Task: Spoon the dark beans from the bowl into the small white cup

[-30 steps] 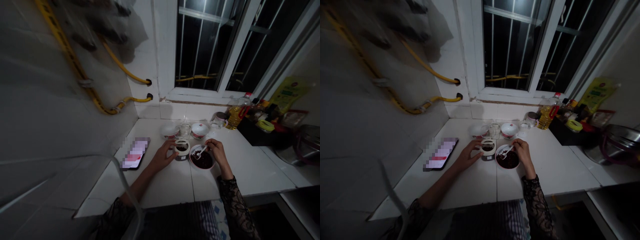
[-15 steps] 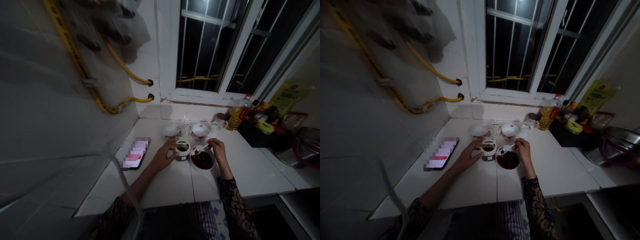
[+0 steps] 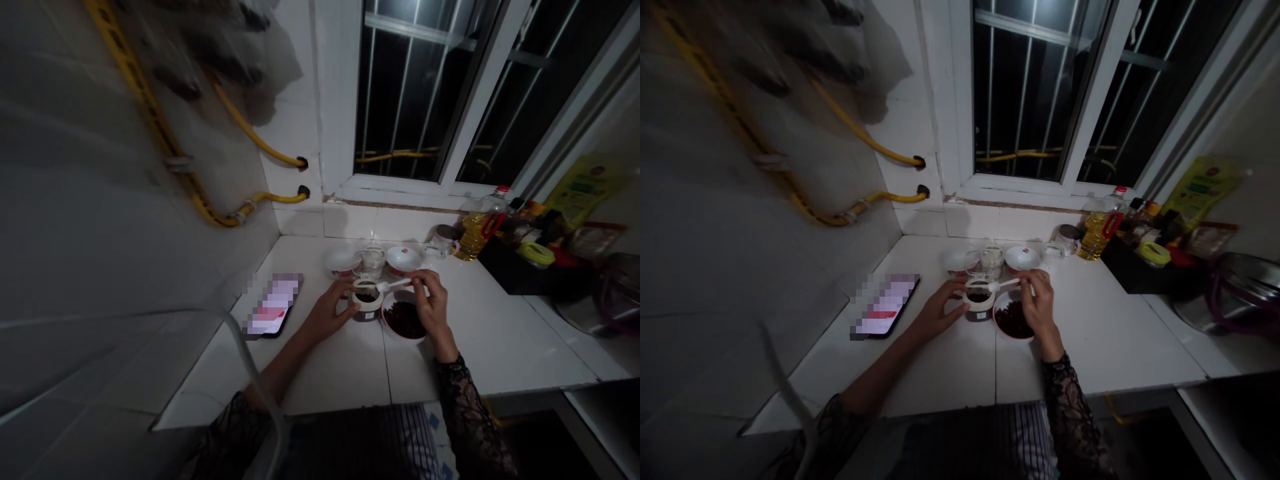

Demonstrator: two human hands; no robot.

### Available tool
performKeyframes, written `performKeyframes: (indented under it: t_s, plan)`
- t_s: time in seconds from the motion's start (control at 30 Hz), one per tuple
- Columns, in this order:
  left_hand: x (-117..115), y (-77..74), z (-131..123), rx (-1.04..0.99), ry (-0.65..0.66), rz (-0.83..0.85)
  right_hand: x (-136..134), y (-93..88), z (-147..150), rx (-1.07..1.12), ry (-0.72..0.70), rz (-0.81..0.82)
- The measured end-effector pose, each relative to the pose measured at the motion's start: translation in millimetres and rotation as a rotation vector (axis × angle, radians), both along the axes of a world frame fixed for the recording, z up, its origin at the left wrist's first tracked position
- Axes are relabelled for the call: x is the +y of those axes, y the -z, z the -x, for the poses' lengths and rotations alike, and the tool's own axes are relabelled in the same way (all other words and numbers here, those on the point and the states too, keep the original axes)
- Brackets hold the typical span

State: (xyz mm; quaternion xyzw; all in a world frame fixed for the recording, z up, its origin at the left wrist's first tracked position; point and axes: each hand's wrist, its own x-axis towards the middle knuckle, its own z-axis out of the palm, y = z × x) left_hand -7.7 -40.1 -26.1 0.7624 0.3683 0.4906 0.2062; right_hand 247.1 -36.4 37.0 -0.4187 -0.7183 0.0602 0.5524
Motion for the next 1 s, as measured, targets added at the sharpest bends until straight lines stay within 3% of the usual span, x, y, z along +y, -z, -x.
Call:
performKeyframes:
  t_s: [0.1, 0.2, 0.37, 0.5, 0.77, 1.0]
  plan:
    - [-0.4, -0.3, 0.6, -0.001, 0.0, 0.007, 5.4, 4.2, -18.7, 0.084, 0.115, 0.13]
    - [-0.5, -0.5, 0.5, -0.006, 0.001, 0.007, 8.5, 8.0, -27.7, -0.047, 0.116, 0.259]
    - [0.1, 0.5, -0.3, -0.016, 0.0, 0.0, 8.0, 7.9, -19.5, -0.257, -0.088, 0.441]
    - [0.3, 0.7, -0.3, -0.008, 0.0, -0.009, 6.9, 5.3, -16.5, -0.14, -0.174, 0.592]
    - [-0.1, -1.9, -0.4, -0.003, 0.003, 0.002, 9.6, 6.8, -23.3, 0.103, -0.066, 0.657]
    - [-0.4, -0.2, -0.1, -0.007, -0.002, 0.0, 9.4, 7.8, -23.9, 0.138, -0.033, 0.656]
